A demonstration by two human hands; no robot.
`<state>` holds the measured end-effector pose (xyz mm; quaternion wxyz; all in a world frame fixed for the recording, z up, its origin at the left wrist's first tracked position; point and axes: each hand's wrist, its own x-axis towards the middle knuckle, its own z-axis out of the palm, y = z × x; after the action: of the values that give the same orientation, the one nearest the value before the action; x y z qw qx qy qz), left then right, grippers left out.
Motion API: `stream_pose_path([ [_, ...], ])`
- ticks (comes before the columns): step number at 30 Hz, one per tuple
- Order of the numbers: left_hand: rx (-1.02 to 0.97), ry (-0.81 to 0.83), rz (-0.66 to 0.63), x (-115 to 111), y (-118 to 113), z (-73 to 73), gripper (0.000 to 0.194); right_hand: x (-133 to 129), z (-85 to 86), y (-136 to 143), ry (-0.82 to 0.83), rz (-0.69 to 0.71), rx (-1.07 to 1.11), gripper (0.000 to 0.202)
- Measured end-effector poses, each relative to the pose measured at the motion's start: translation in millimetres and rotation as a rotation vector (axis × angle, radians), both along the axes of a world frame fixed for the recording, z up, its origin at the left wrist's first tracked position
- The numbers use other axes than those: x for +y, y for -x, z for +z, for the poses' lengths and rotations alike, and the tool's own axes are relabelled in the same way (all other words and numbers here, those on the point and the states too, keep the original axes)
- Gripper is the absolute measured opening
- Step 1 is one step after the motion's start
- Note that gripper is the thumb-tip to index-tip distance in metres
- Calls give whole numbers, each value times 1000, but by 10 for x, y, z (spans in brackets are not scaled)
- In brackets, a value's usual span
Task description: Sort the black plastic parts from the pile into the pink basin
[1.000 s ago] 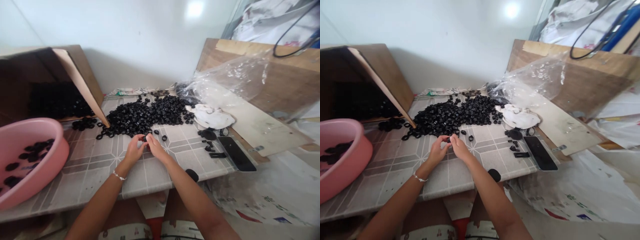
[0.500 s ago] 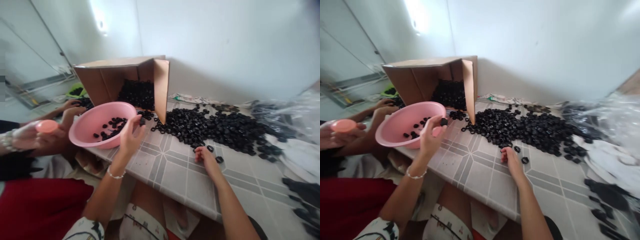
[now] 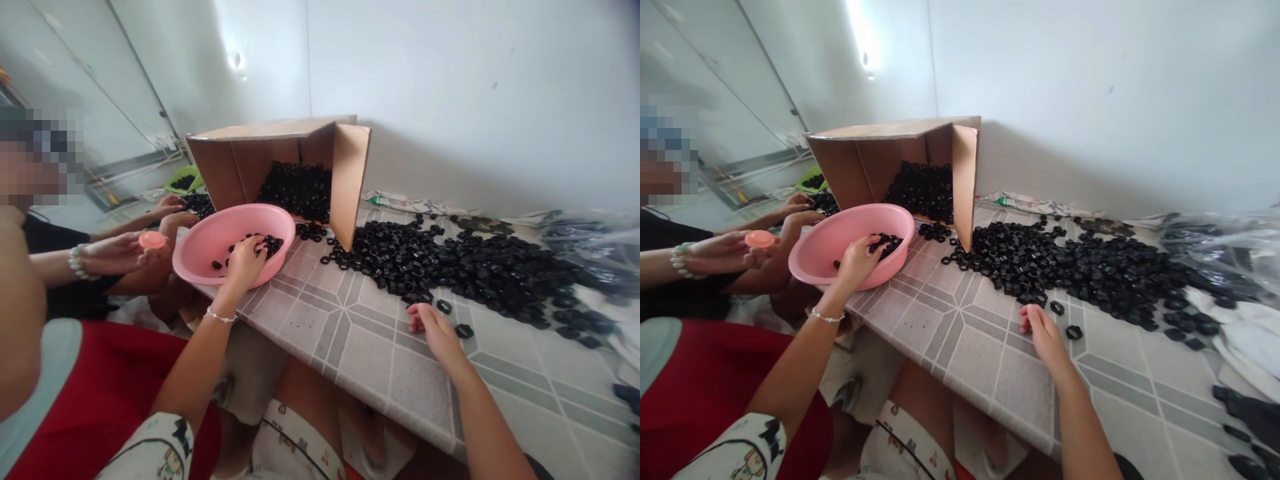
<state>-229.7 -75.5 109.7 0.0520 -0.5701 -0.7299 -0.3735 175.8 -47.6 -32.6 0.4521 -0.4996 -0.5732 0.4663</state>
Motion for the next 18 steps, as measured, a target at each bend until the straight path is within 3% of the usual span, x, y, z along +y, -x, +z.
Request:
stream_pose_path([
  [2,82,-72,-84,-28,-206,-18,25,0,-5,-11,-5,8,-25,52],
  [4,149,-94,-222,-53,-472,-139,23,0,-10,-13,-9,12,-57,52],
  [8,192,88,-594,-11,-1132,-632,24,10,43,37,-34,1,-136,51],
  [10,183,155,-695,84,-1472,-865,27,28,154,64,-22,16,-194,50],
  [12,160,166,-758,223,-1779,-1005,32,37,337,40,-3,64,-262,46],
  [14,156,151,-783,385,-2019,-1052,35,-7,560,-76,-52,36,-304,41],
  [16,174,117,-747,548,-2171,-1054,36,-149,748,-297,-117,-86,-297,42],
  [18,184,85,-685,694,-2234,-1058,35,-407,819,-585,-141,-248,-370,43],
])
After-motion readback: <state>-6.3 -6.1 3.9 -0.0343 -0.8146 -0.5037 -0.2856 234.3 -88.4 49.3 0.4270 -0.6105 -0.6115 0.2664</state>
